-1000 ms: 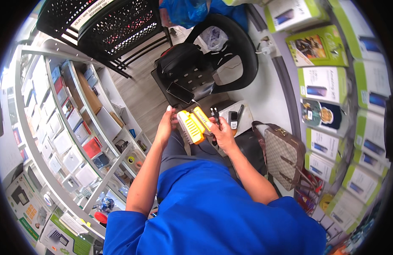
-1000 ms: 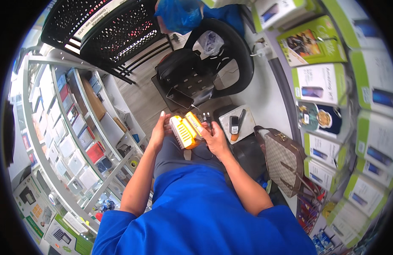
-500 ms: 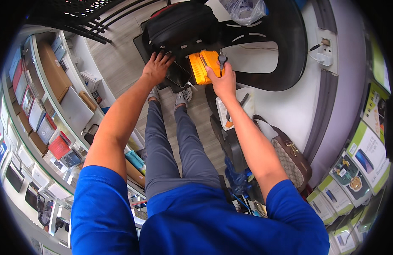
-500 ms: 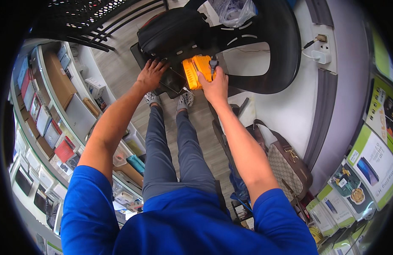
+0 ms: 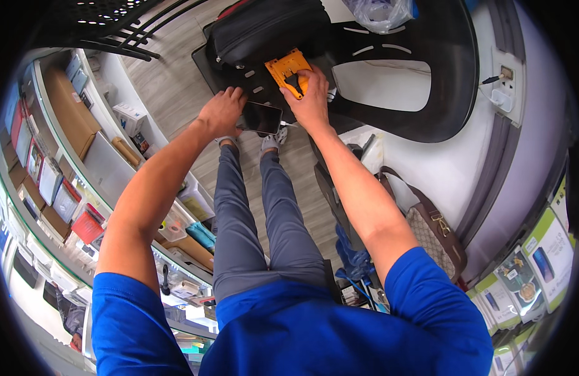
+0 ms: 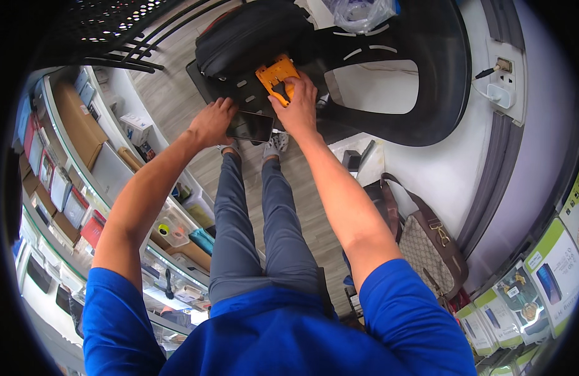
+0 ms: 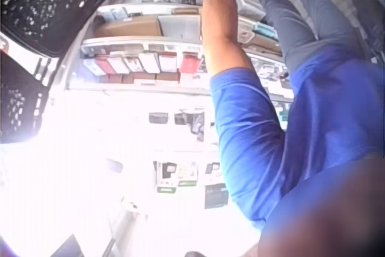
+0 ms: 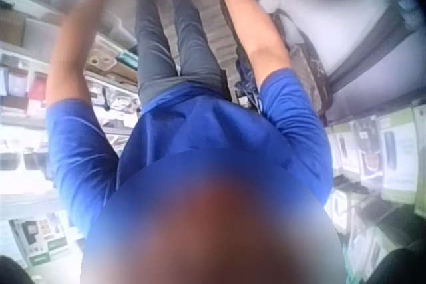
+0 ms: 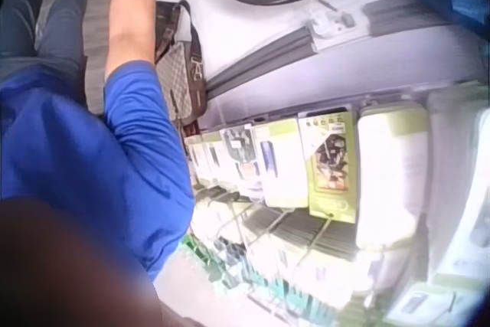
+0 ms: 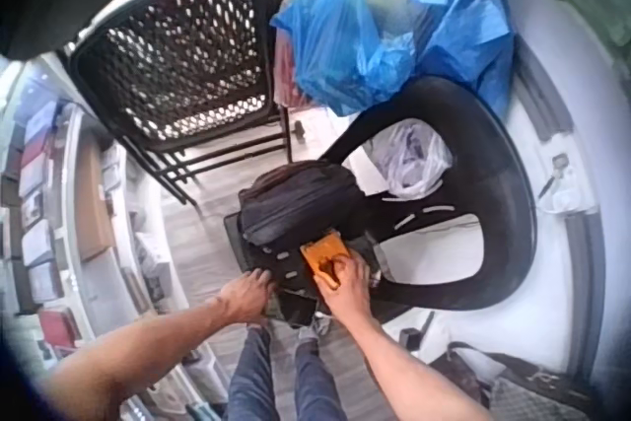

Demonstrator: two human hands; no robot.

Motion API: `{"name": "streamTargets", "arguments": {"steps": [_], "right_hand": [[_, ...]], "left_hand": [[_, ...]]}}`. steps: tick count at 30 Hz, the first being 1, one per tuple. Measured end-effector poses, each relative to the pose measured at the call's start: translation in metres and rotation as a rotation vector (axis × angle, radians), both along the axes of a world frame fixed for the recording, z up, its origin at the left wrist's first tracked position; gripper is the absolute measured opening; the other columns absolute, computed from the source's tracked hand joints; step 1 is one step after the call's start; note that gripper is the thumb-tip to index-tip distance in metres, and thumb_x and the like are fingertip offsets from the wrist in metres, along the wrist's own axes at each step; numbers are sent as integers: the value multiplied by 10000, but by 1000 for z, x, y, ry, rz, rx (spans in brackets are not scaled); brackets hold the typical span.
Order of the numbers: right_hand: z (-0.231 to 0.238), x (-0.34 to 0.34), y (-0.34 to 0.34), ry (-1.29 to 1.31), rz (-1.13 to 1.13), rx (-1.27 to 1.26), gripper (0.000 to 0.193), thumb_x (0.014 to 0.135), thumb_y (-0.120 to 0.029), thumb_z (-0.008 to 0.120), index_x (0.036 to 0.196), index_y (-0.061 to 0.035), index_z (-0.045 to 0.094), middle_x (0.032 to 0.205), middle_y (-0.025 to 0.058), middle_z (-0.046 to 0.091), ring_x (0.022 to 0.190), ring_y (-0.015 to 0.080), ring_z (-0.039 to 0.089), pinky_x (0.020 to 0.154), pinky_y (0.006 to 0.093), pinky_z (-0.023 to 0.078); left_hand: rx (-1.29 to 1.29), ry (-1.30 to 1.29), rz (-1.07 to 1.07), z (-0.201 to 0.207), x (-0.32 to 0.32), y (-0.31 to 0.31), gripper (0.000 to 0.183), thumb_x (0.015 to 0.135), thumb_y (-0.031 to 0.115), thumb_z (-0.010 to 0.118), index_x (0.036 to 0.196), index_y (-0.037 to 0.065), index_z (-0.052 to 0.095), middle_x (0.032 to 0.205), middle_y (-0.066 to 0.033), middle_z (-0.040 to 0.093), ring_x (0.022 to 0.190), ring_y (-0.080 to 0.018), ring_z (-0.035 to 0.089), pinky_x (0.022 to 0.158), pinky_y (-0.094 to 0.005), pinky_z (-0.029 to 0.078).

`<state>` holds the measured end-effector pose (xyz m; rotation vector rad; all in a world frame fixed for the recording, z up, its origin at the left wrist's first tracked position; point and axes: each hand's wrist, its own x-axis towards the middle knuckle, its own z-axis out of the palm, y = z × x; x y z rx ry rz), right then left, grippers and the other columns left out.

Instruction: The person picks up a yellow power tool and a battery pack, then walks to a counter to insert the battery into the tool. They carry the tool to a chair, place it on the seat, and connect a charging cable to a wall outlet. The person then places a smartphone on the chair and connects it to the charger before adjusting the bag and cables.

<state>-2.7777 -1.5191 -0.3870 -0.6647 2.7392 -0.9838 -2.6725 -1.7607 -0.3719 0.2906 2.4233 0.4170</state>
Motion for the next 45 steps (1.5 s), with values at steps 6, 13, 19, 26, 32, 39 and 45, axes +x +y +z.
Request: {"name": "streamTargets", "arguments": {"steps": [6, 13, 19, 26, 32, 39, 45], "right_hand": [[67, 15, -7, 87, 79, -203, 673, 938, -361, 860, 1464, -55, 574, 1476, 213, 584, 1361, 422, 535, 1165, 505, 417], [140, 32, 0, -1566, 411, 167, 877, 1021, -818, 550, 1191, 10, 781, 1009, 82, 822, 896, 185, 772, 798, 279, 581], [216, 50, 42, -2009, 342, -412, 1021, 972, -871, 496, 1398, 46, 636, 1206, 233, 774, 1040, 285, 809, 893, 398, 679], [284, 65, 61, -1994, -261, -980, 1000, 1074, -816, 297, 1614, 9, 465, 1389, 373, 661, 1120, 429, 766, 1019, 544, 620], [342, 61, 48, -1706, -183, -1131, 944, 1093, -784, 314, 1562, 7, 529, 1326, 281, 706, 1106, 386, 763, 1036, 516, 608], [420, 48, 10, -1660, 72, -1178, 1056, 1060, -851, 244, 1574, 28, 523, 1355, 300, 712, 1133, 391, 764, 1043, 514, 605], [476, 52, -32, -1663, 189, -1006, 1203, 982, -954, 208, 1588, 43, 500, 1400, 283, 693, 1144, 402, 765, 1076, 542, 590]], "left_hand": [[192, -58, 136, 43, 30, -5, 911, 718, 333, 936, 1450, -51, 554, 1348, -202, 581, 1292, -389, 600, 1111, -452, 544], [604, 168, -48, 133, 39, 2, 829, 660, 281, 939, 1361, 25, 579, 1296, -153, 597, 1251, -359, 606, 1083, -461, 515], [627, 213, -7, 216, 34, 18, 1038, 663, 287, 947, 1584, 134, 494, 1473, -128, 574, 1397, -347, 557, 1185, -469, 450], [976, -98, 1206, 264, 68, 45, 787, 988, 355, 835, 1623, 62, 474, 1545, -149, 575, 1417, -259, 570, 1213, -422, 446], [1148, -69, 1486, 306, 91, 93, 510, 1129, 387, 644, 1521, 62, 611, 1406, -83, 700, 1220, -145, 650, 1073, -319, 471], [1410, 78, 1388, 386, 76, 94, 640, 1180, 547, 459, 1526, 26, 594, 1301, -58, 690, 1172, -152, 647, 1054, -334, 495], [1657, -75, 1215, 452, 67, 57, 871, 1132, 750, 261, 1588, 51, 511, 1331, -112, 707, 1109, -220, 718, 884, -344, 594]]}}
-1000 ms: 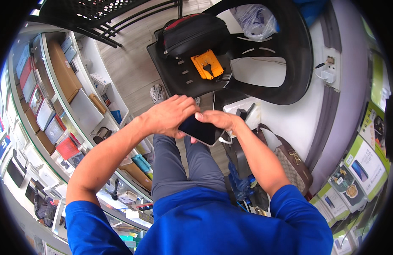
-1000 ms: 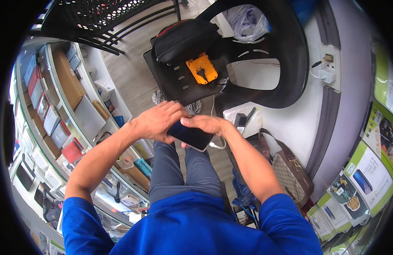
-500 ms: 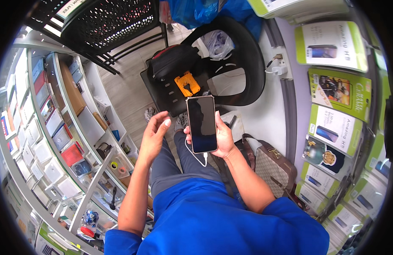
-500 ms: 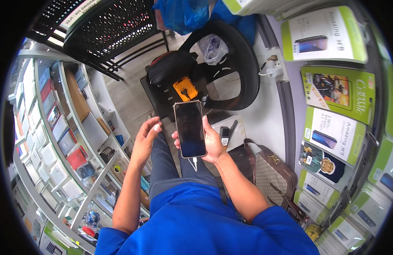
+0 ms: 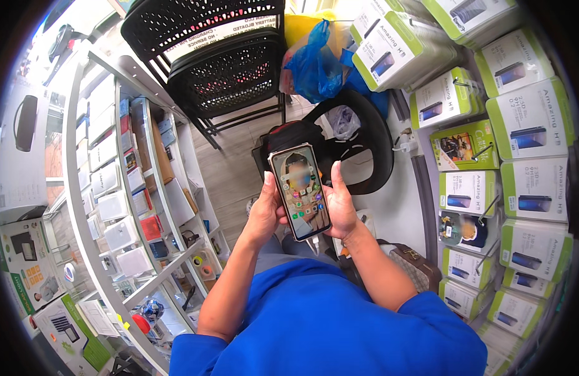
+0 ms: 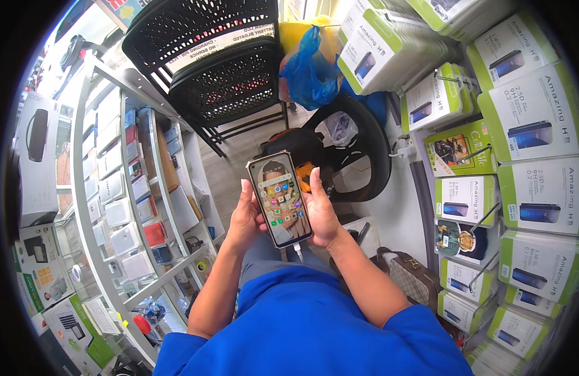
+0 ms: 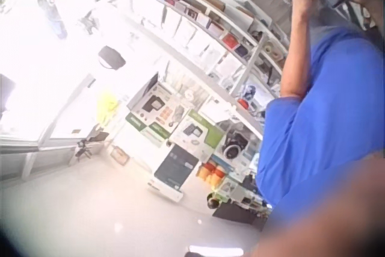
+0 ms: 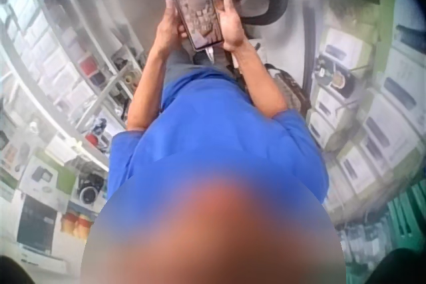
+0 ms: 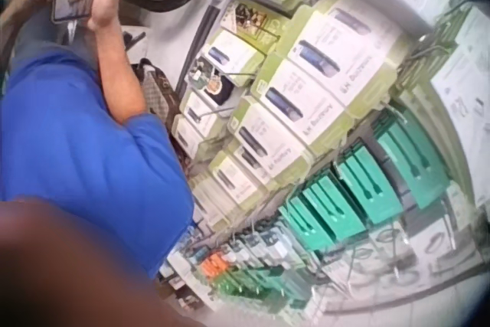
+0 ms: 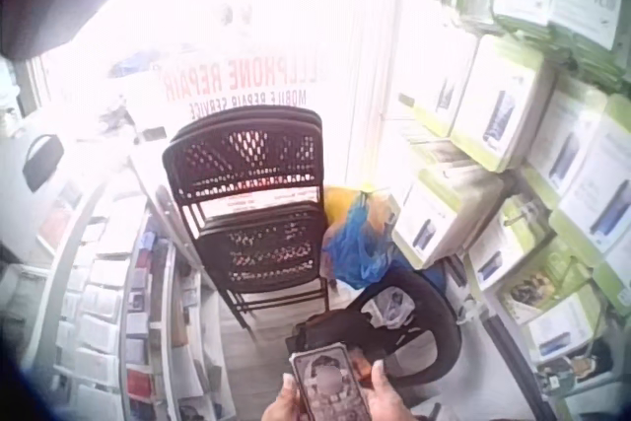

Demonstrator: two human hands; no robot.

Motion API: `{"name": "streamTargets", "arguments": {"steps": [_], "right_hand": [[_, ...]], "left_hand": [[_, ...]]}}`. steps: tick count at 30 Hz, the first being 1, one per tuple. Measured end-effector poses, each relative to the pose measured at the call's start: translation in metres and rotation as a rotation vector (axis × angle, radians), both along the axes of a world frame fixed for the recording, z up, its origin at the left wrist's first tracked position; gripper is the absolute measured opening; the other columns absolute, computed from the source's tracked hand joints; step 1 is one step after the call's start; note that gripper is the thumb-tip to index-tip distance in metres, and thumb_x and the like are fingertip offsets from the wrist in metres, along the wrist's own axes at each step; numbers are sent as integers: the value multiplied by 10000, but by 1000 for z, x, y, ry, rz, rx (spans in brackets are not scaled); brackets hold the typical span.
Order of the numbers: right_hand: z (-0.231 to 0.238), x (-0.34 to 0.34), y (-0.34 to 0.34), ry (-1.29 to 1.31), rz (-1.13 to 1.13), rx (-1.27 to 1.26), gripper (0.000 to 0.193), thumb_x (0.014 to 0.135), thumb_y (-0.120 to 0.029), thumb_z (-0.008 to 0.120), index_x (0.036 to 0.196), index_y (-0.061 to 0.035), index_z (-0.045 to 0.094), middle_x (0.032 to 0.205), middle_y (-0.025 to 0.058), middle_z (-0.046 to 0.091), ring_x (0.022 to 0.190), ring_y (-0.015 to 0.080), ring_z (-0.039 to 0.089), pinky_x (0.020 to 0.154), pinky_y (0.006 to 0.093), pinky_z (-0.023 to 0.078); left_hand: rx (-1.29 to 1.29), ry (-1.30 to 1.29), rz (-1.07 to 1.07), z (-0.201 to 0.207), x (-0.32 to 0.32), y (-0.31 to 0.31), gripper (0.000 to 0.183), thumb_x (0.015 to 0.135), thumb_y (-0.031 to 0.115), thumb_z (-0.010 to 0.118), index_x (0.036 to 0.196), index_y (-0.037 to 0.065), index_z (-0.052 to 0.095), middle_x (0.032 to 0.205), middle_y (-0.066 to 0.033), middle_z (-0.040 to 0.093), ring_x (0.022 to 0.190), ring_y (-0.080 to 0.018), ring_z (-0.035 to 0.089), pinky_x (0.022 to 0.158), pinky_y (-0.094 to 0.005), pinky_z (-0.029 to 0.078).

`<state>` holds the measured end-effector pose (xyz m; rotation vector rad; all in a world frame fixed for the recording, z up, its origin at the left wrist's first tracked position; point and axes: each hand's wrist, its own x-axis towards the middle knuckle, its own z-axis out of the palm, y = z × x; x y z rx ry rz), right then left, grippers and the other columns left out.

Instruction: The person picks up a yellow power tool and a battery pack, then walks to a counter to insert the battery into the tool. They carry the tool to a chair, place it on the seat, and connect a charging cable to a wall outlet. The person then places a smartphone on the chair and connects it to the charger before adjusting the bag and cables.

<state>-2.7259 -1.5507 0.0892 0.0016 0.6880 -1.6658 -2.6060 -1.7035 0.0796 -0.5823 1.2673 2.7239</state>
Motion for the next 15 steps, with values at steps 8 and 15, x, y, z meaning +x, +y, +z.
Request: {"name": "streamTargets", "arguments": {"steps": [8, 15], "right_hand": [[-23, -42, 25, 380, 118, 577, 995, 1066, -852, 283, 1286, 21, 704, 1266, 160, 762, 1175, 235, 736, 999, 408, 589], [-118, -113, 136, 382, -940, 1008, 688, 1099, -531, 617, 1481, 40, 582, 1420, 170, 660, 1260, 243, 645, 1080, 384, 505]], "left_hand": [[524, 148, 201, -7, -50, -15, 1001, 1076, 829, 271, 1647, 19, 412, 1401, -201, 678, 1218, -322, 723, 1065, -497, 603], [570, 137, 7, -12, -81, -65, 1026, 1069, 839, 270, 1645, 0, 403, 1408, -221, 671, 1190, -325, 731, 1035, -502, 611]]}}
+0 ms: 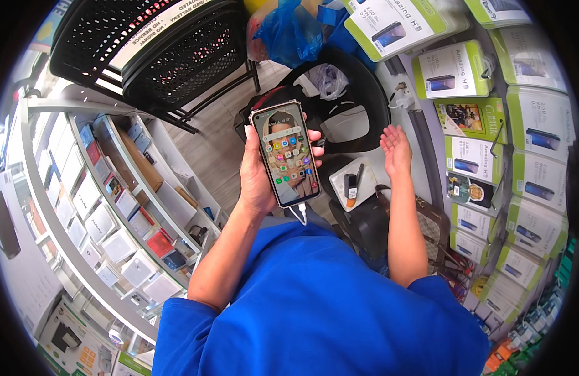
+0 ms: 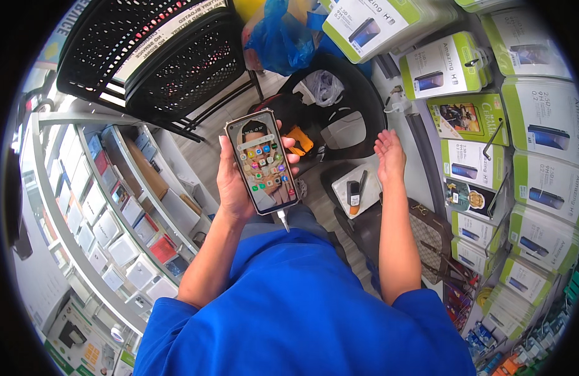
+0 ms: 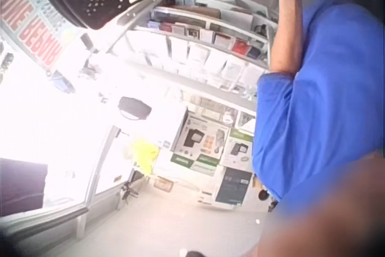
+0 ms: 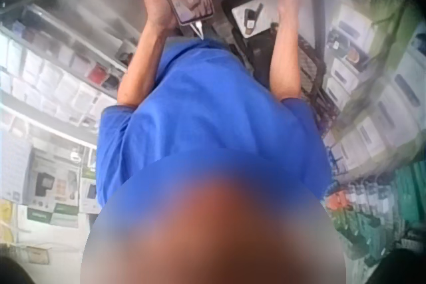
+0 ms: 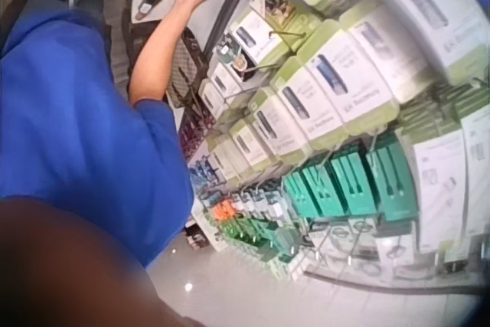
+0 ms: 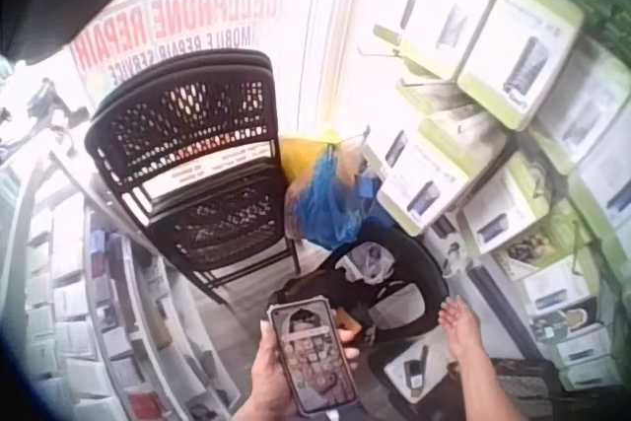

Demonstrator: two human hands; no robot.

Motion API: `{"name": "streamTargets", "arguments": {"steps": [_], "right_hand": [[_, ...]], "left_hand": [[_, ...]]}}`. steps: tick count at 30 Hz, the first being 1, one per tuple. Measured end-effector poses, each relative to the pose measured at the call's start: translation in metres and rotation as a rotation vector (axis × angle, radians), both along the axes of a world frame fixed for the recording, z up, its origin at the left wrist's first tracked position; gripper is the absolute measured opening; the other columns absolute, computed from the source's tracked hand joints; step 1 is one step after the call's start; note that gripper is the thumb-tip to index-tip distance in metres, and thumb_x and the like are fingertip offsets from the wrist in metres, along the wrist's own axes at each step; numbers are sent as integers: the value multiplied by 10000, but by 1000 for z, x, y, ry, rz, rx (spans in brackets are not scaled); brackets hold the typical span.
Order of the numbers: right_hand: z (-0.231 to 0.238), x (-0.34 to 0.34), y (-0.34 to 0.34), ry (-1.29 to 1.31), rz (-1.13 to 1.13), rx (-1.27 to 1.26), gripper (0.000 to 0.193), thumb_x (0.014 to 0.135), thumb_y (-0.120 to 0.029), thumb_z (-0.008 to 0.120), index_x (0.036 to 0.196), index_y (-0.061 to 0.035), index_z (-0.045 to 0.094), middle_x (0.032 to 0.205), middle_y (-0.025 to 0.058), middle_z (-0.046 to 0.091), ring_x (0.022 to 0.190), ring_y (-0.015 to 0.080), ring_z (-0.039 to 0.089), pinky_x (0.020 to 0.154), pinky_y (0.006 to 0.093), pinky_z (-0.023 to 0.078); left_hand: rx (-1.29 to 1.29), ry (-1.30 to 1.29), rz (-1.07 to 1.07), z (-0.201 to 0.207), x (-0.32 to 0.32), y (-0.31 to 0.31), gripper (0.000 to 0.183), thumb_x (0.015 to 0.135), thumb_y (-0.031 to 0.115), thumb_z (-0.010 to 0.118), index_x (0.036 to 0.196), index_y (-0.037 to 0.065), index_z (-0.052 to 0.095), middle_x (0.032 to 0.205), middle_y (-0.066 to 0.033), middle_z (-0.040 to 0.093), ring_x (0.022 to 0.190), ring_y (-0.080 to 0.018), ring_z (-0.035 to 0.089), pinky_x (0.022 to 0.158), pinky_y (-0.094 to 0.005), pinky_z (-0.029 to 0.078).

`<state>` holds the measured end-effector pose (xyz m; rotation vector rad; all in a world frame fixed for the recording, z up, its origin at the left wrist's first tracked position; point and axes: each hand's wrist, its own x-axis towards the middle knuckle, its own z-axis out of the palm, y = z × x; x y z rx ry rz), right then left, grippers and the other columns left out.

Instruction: The person picks up a yellow power tool and a battery pack, then walks to a counter to insert the battery into the tool. They carry the tool to a chair, place it on the seat, and connect a charging cable to a wall outlet. The person then places a smartphone on the chair and connects it to the charger before adjusting the bag and cables.

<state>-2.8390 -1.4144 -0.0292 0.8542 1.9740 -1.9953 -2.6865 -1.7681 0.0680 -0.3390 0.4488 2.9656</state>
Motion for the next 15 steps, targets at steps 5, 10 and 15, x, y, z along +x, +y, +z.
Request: {"name": "streamTargets", "arguments": {"steps": [5, 10, 15], "right_hand": [[-44, -56, 31, -27, -50, 198, 867, 1091, -624, 562, 1635, 42, 452, 1674, 210, 492, 1554, 350, 437, 1273, 432, 312], [-66, -88, 47, -73, -103, 140, 873, 1112, -650, 479, 1656, 31, 431, 1726, 202, 444, 1609, 376, 369, 1312, 446, 245], [-71, -102, 56, 6, -125, -19, 685, 1153, -533, 452, 1594, -14, 525, 1635, 179, 558, 1563, 363, 450, 1298, 468, 283]], "left_hand": [[-25, -6, -66, 6, -12, -25, 1036, 1069, 838, 271, 1654, -9, 389, 1410, -225, 669, 1176, -334, 735, 1029, -500, 613], [-40, -31, -91, 13, -14, -38, 1050, 1060, 849, 279, 1661, -6, 383, 1412, -224, 668, 1171, -337, 736, 1026, -499, 615], [-101, -36, -129, 15, -13, -43, 1058, 1052, 857, 296, 1666, 0, 381, 1419, -222, 666, 1178, -339, 734, 1033, -498, 611]]}}
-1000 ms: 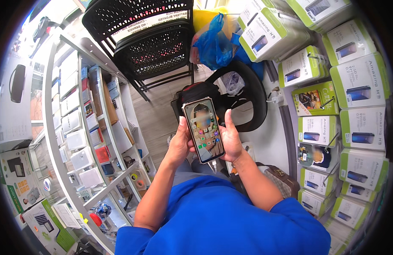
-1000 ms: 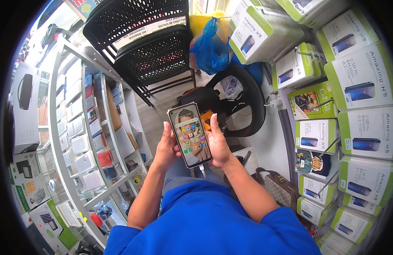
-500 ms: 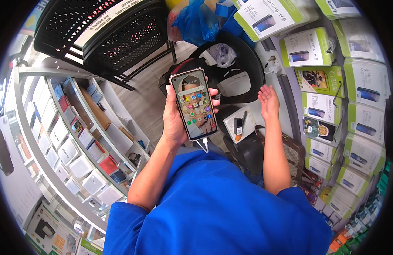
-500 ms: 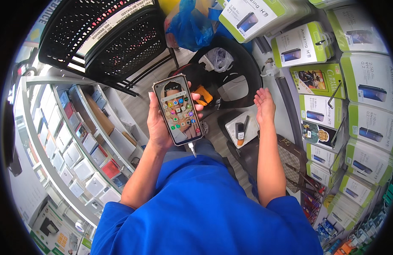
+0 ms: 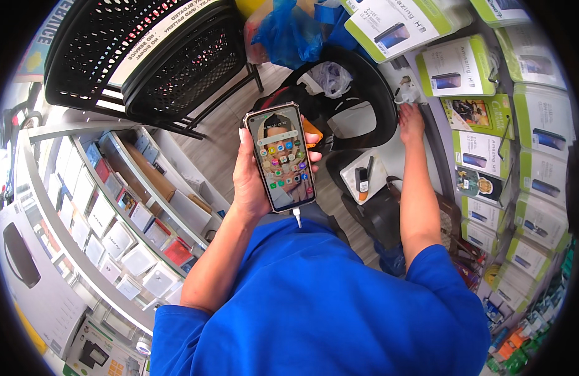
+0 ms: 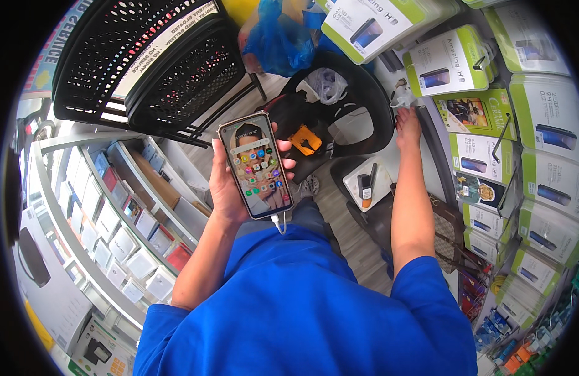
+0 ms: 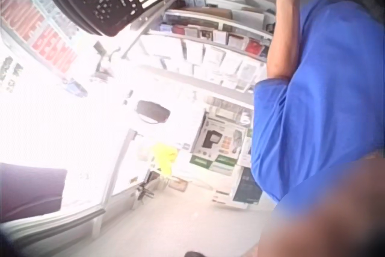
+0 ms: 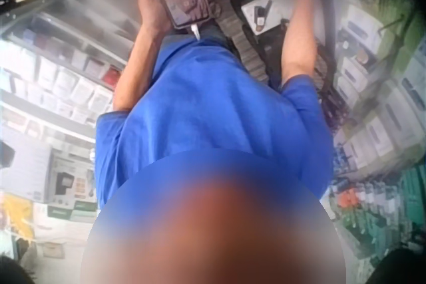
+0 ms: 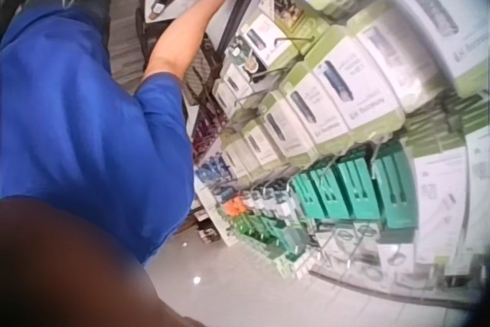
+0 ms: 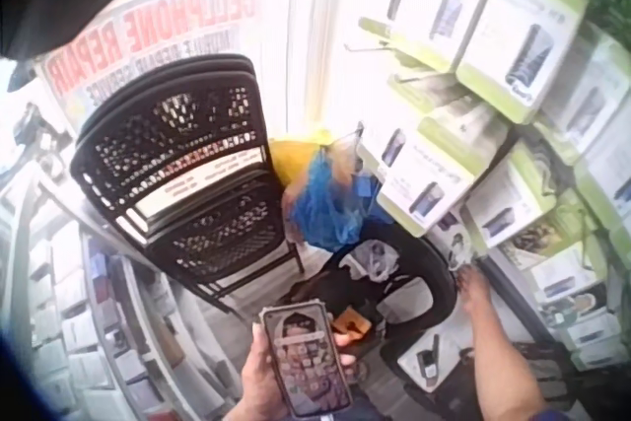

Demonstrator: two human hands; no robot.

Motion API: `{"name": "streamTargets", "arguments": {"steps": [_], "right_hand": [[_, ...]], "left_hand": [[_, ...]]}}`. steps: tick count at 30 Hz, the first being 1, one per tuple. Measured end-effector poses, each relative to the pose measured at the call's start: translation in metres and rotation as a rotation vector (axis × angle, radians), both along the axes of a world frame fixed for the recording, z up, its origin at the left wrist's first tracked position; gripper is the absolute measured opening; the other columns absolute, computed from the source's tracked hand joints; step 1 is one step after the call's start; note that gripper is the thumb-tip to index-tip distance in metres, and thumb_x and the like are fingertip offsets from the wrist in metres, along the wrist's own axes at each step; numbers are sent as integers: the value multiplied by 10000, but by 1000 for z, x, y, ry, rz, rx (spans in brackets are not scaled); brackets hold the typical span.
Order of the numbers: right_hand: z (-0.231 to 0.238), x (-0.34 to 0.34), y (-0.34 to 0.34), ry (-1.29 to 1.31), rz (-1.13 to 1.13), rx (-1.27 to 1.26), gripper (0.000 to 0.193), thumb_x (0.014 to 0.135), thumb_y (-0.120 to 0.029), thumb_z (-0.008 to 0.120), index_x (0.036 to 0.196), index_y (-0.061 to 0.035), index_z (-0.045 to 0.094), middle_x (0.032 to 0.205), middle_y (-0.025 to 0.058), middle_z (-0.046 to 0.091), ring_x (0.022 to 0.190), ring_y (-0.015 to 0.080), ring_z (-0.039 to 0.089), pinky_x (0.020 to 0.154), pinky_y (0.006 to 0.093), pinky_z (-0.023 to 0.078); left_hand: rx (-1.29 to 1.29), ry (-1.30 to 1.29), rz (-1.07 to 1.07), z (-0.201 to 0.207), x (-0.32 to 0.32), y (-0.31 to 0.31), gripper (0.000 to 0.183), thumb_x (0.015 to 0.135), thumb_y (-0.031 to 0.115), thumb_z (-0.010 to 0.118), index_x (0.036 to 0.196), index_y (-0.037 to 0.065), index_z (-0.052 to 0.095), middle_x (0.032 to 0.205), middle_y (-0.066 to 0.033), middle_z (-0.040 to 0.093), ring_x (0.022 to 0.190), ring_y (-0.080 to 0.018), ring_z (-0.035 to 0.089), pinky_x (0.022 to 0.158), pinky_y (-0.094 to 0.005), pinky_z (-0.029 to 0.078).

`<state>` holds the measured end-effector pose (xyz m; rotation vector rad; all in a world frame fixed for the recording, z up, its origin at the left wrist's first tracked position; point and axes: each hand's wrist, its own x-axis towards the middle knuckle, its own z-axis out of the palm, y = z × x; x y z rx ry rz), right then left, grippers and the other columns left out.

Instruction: The person picks up a yellow power tool and a battery pack, then walks to a counter to insert the battery into the tool. They carry the tool to a chair, place it on the seat, and connect a charging cable to a wall outlet. The person then places a smartphone on the chair and connects it to the charger before adjusting the bag and cables.

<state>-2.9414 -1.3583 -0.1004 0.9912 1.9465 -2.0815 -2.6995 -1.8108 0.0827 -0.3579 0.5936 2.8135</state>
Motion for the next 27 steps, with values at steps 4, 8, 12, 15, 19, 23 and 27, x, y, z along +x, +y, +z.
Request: {"name": "streamTargets", "arguments": {"steps": [4, 8, 12, 15, 19, 23, 27], "right_hand": [[3, -3, -7, 55, -53, -40, 569, 1139, -446, 546, 1529, -32, 579, 1538, 155, 645, 1485, 328, 543, 1261, 449, 345], [6, 4, -20, 121, -98, -99, 526, 1135, -381, 585, 1525, -30, 547, 1514, 144, 635, 1484, 291, 531, 1285, 424, 342], [12, 9, -27, 184, -73, -175, 570, 1120, -439, 596, 1466, 12, 562, 1435, 163, 667, 1359, 273, 589, 1237, 399, 391], [17, 8, -28, 187, -73, -216, 613, 1113, -471, 596, 1450, 40, 559, 1406, 175, 675, 1294, 264, 607, 1209, 384, 415], [20, 6, -30, 172, -63, -205, 756, 1059, -600, 666, 1452, 37, 561, 1377, 182, 689, 1269, 253, 637, 1184, 362, 435], [17, 1, -33, 208, -92, -209, 825, 992, -650, 752, 1452, 13, 582, 1319, 146, 719, 1213, 226, 679, 1157, 356, 451], [15, -6, -31, 177, -87, -215, 785, 987, -656, 755, 1463, -63, 562, 1281, 141, 711, 1253, 221, 648, 1134, 355, 440]], "left_hand": [[52, -22, -1, 1, -1, 2, 1069, 1042, 865, 324, 1669, 1, 377, 1430, -224, 663, 1183, -341, 733, 1032, -504, 612], [47, -5, -9, 0, -1, 6, 1037, 1052, 854, 322, 1666, 22, 397, 1458, -230, 647, 1201, -346, 721, 1036, -502, 604], [39, 6, 4, -1, 1, 12, 1044, 1046, 856, 346, 1664, 16, 391, 1439, -226, 654, 1185, -346, 726, 1019, -510, 605], [34, -6, 13, -2, 3, 15, 1031, 1054, 846, 340, 1662, 15, 395, 1438, -226, 654, 1181, -347, 727, 1011, -511, 607], [1, -19, 25, 1, 7, 19, 1025, 1057, 843, 334, 1662, 19, 397, 1439, -226, 654, 1170, -346, 728, 999, -514, 609], [-51, -68, 56, 8, 10, 27, 986, 1062, 822, 370, 1645, 29, 422, 1380, -207, 686, 1100, -330, 734, 942, -519, 622], [-84, -65, 60, 14, 12, 33, 974, 1066, 818, 364, 1641, 34, 430, 1371, -196, 690, 1095, -323, 733, 938, -511, 624]]}}
